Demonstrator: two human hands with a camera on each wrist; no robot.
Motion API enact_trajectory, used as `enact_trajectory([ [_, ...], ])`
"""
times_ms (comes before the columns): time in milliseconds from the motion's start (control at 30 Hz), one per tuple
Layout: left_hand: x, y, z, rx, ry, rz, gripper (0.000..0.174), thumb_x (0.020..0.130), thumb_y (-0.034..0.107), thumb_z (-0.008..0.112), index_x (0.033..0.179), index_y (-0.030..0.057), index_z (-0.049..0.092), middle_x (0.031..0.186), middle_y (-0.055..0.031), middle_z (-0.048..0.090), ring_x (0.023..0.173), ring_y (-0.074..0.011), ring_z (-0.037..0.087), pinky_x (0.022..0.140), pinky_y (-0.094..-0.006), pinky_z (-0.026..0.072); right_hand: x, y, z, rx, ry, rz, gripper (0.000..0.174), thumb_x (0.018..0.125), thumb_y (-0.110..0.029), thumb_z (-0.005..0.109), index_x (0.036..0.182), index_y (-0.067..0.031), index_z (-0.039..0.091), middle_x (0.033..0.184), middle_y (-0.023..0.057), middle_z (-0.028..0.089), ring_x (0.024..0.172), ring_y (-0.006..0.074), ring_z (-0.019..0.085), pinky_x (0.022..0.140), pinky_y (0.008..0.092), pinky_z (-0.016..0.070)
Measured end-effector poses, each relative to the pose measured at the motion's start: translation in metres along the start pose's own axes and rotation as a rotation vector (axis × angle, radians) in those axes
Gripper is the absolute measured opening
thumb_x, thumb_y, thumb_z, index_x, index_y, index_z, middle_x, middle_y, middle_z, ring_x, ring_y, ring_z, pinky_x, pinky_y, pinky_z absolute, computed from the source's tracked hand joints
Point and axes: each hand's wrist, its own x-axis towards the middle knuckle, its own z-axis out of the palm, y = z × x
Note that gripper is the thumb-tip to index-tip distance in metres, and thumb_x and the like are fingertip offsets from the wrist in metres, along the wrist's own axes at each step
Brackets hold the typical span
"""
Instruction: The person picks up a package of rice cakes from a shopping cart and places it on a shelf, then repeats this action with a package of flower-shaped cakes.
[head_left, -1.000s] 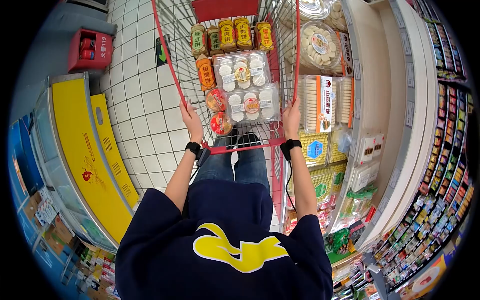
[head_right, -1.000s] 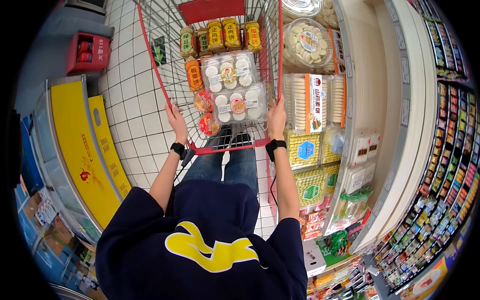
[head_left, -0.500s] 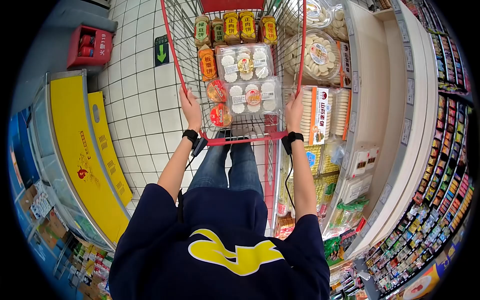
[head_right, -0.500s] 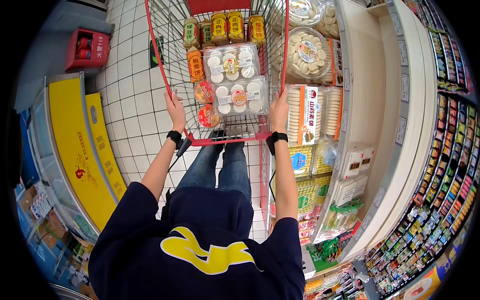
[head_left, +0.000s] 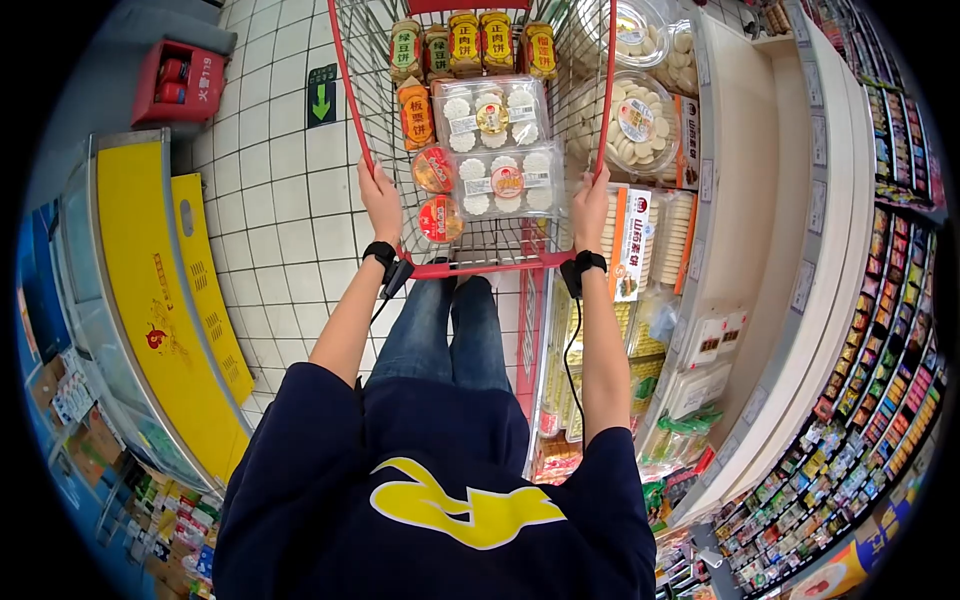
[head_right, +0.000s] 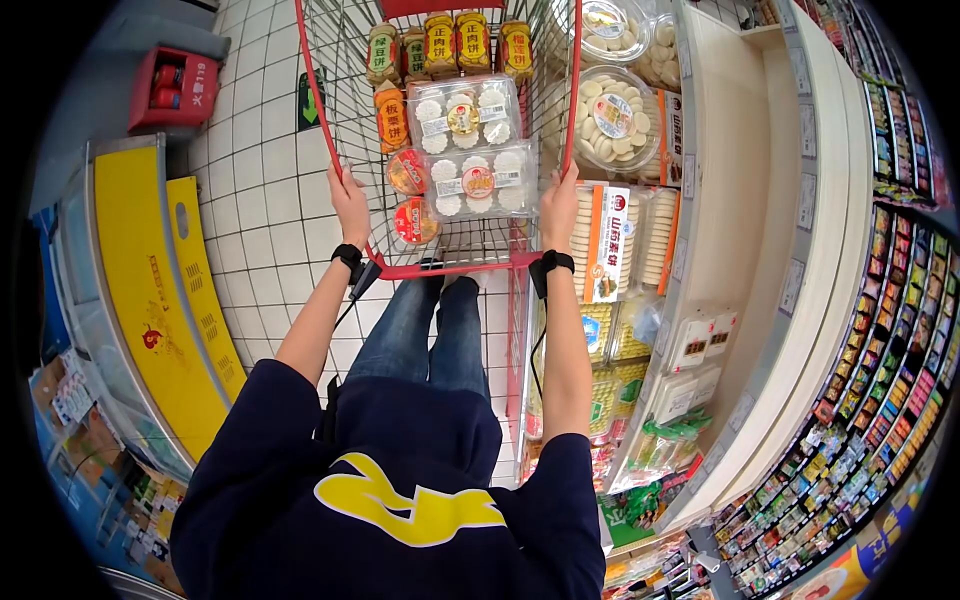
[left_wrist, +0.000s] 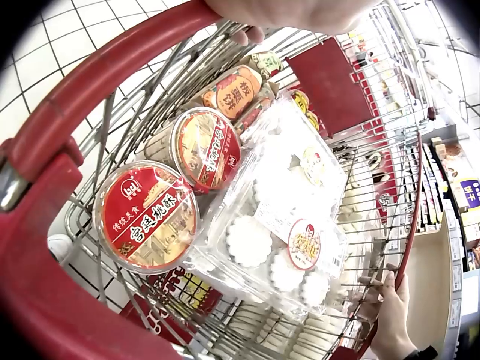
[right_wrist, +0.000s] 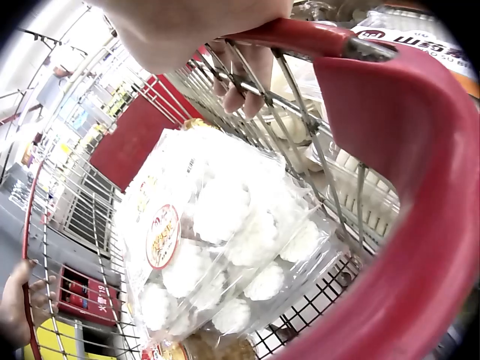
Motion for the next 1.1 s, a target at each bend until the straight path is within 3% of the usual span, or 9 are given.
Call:
enact_trajectory([
  [333,0.015,-0.001,0.021,0.018,0.053,0.049,0.028,0.098,0.020,0.038,0.121,0.0035,0.043,0.088,-0.0119,0.059,0.066,-0.0173,0.052,0.064,-0.0326,0.0443,0.028,-0.002,0.001,-0.029,0.007,-0.010,0.032,0.096,-0.016,0.042,0.125,-0.0043,0.039,0.091,0.0286,0.061,0.084,0.0478,0.057,0.067,0.0488,0.0445],
  [433,0.022,0.002,0.026,-0.012,0.036,-0.013,0.028,0.097,0.014,0.038,0.122,0.0013,0.044,0.100,-0.0212,0.055,0.087,-0.0337,0.053,0.081,-0.0393,0.0419,0.037,-0.006,0.002,-0.025,0.008,-0.007,0.030,0.096,-0.017,0.042,0.123,-0.0038,0.040,0.088,0.0285,0.061,0.082,0.0487,0.057,0.065,0.0499,0.0435],
  [567,0.032,-0.010,0.037,0.026,0.052,0.034,0.026,0.097,0.014,0.038,0.118,0.0011,0.044,0.098,-0.0234,0.056,0.086,-0.0393,0.053,0.080,-0.0420,0.0419,0.048,-0.004,0.006,-0.047,0.010,-0.008,0.030,0.096,-0.017,0.042,0.124,-0.0044,0.040,0.087,0.0285,0.061,0.082,0.0487,0.057,0.063,0.0501,0.0431],
  [967,0.045,0.014,0.044,0.013,0.098,-0.021,0.022,0.097,0.019,0.038,0.110,0.0036,0.046,0.076,-0.0218,0.054,0.071,-0.0400,0.053,0.066,-0.0457,0.0416,0.067,-0.008,0.009,-0.051,0.004,-0.010,0.031,0.095,-0.017,0.044,0.124,-0.0058,0.040,0.087,0.0298,0.060,0.082,0.0485,0.057,0.065,0.0504,0.0427],
  [1100,0.050,0.014,0.045,0.014,0.090,-0.024,0.022,0.097,0.019,0.038,0.111,0.0036,0.045,0.076,-0.0218,0.055,0.071,-0.0399,0.054,0.065,-0.0456,0.0417,0.071,-0.011,0.011,-0.061,0.018,-0.029,0.031,0.095,-0.018,0.044,0.123,-0.0054,0.041,0.085,0.0301,0.060,0.080,0.0489,0.057,0.063,0.0513,0.0424],
])
